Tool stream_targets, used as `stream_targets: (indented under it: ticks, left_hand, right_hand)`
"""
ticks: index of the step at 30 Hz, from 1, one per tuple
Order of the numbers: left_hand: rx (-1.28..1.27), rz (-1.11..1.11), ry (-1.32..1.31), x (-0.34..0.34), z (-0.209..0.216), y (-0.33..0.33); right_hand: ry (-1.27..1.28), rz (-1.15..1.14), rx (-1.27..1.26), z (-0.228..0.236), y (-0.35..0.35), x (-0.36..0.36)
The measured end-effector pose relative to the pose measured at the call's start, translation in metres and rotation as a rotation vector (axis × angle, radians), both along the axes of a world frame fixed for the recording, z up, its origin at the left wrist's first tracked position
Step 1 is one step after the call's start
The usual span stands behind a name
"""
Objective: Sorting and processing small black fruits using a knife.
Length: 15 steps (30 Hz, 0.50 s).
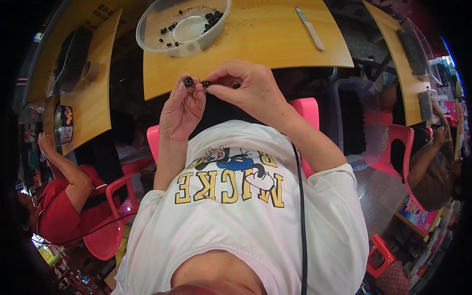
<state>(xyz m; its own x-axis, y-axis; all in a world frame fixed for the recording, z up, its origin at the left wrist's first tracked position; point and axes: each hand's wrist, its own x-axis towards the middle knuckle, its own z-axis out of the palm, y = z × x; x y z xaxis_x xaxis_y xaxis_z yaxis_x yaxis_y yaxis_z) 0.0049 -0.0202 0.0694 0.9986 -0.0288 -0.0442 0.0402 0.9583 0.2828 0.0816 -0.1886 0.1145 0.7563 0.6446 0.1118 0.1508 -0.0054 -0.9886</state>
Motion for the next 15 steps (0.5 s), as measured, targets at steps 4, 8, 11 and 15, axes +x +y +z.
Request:
stream_targets:
  ticks: [4,8,11,15]
  left_hand:
    - [-0.002,-0.009,0.002,0.0008,-0.0011,0.0002]
    - [0.014,-0.008,-0.007,0.0023,-0.0018,-0.0004]
    - [0.020,-0.015,-0.005,0.0014,-0.0009,-0.0004]
    - [0.031,-0.015,-0.010,0.0013,0.0011,-0.0033]
  right_hand:
    - [-0.306,-0.009,-0.035,0.0008,0.0021,0.0005]
    - [-0.370,-0.046,-0.082,-0.0002,0.0033,-0.0022]
    - [-0.324,-0.019,-0.079,-0.0040,0.0021,-0.0011]
    - [-0.047,0.051,0.011,-0.0068,-0.0015,0.0076]
